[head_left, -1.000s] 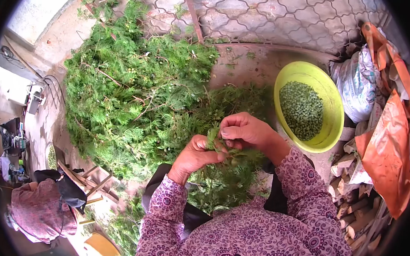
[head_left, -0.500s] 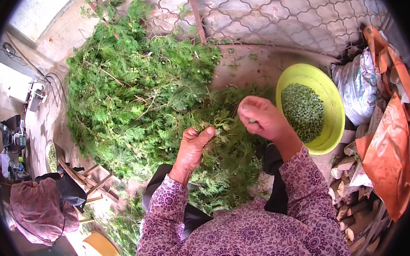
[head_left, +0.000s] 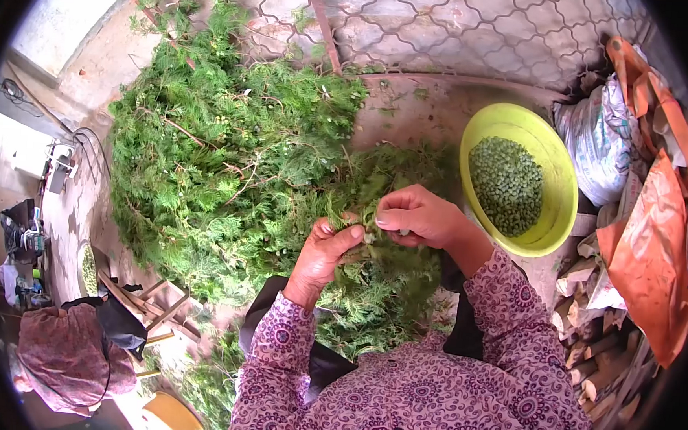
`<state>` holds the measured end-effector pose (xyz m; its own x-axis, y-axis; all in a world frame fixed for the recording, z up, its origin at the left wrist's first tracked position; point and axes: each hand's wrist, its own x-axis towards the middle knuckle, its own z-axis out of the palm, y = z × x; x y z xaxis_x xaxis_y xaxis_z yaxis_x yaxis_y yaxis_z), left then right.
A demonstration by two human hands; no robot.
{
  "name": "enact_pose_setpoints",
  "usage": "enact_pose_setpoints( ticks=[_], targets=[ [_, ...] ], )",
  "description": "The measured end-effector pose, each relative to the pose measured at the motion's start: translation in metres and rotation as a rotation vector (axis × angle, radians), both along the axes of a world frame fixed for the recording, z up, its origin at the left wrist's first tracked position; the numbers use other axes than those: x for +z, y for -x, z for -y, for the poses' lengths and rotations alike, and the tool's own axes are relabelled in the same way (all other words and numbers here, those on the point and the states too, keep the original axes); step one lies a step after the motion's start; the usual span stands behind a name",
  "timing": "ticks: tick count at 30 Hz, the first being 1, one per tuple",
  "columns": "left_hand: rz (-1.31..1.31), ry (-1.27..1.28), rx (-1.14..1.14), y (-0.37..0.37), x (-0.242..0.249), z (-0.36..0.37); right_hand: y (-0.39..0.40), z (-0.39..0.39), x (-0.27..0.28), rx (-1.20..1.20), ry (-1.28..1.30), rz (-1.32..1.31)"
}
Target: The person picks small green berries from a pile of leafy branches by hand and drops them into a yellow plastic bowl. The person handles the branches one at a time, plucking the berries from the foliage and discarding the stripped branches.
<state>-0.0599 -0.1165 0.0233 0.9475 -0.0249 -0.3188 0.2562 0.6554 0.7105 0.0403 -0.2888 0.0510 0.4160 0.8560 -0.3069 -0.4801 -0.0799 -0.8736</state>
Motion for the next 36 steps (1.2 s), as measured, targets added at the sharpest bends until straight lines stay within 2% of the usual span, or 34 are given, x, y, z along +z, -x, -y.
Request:
enact_pose_setpoints(
  ticks=[1, 2, 4, 6, 8, 9, 11, 12, 14, 16, 18, 20, 23, 27, 29, 30, 31, 33, 35, 36],
  targets=[
    [-0.031, -0.010, -0.012, 0.002, 0.003, 0.000, 0.000, 0.002, 0.003, 0.048, -0.053, -0.104],
    [-0.032, -0.010, -0.012, 0.005, 0.001, -0.002, 0.001, 0.003, 0.004, 0.048, -0.053, -0.105],
    [-0.126, -0.121, -0.112, 0.009, 0.001, -0.008, 0.003, 0.006, 0.005, 0.222, -0.184, -0.120],
    [-0.095, -0.089, -0.087, 0.011, 0.003, -0.003, 0.003, 0.008, 0.006, 0.247, -0.197, -0.120],
    [-0.079, -0.105, -0.226, 0.012, 0.003, -0.008, 0.002, 0.011, 0.010, 0.328, -0.178, -0.048],
    [-0.077, -0.104, -0.223, 0.013, 0.002, -0.012, -0.003, 0.016, 0.010, 0.330, -0.177, -0.046],
    [-0.009, 0.025, -0.098, 0.017, -0.001, -0.023, -0.017, 0.030, 0.007, 0.374, -0.483, 0.116],
    [0.024, 0.089, -0.037, 0.017, -0.001, -0.026, -0.018, 0.035, 0.008, 0.377, -0.484, 0.117],
    [0.061, 0.113, -0.009, 0.011, 0.003, -0.024, -0.015, 0.042, 0.010, -0.152, -0.386, -0.137],
    [-0.065, 0.027, 0.127, 0.008, 0.003, -0.017, -0.013, 0.036, 0.012, -0.133, -0.450, -0.185],
    [-0.069, -0.026, 0.085, 0.003, -0.004, -0.012, -0.004, 0.023, 0.017, -0.160, -0.353, -0.247],
    [-0.074, -0.175, 0.170, 0.000, -0.018, -0.006, -0.001, 0.013, 0.009, -0.136, -0.332, -0.227],
    [-0.063, -0.248, 0.146, -0.002, -0.024, -0.001, 0.005, 0.001, -0.012, -0.127, 0.000, -0.058],
    [-0.023, -0.347, 0.099, 0.007, -0.024, 0.012, 0.014, -0.004, -0.017, -0.075, 0.137, 0.153],
    [-0.004, -0.414, 0.091, 0.017, -0.028, 0.019, 0.018, 0.000, -0.023, 0.021, 0.178, 0.455],
    [-0.002, -0.412, 0.105, 0.023, -0.033, 0.022, 0.021, 0.004, -0.022, -0.021, 0.182, 0.458],
    [-0.024, -0.355, 0.182, 0.027, -0.019, 0.037, 0.025, 0.007, -0.022, 0.026, 0.156, 0.384],
    [-0.024, -0.269, 0.128, 0.042, -0.021, 0.039, 0.033, 0.016, -0.026, 0.047, 0.127, 0.312],
    [-0.021, -0.226, 0.088, 0.052, -0.019, 0.048, 0.042, 0.023, -0.035, 0.126, -0.011, -0.038],
    [-0.025, -0.216, 0.099, 0.057, -0.012, 0.055, 0.047, 0.028, -0.038, 0.115, -0.015, -0.037]
  ],
)
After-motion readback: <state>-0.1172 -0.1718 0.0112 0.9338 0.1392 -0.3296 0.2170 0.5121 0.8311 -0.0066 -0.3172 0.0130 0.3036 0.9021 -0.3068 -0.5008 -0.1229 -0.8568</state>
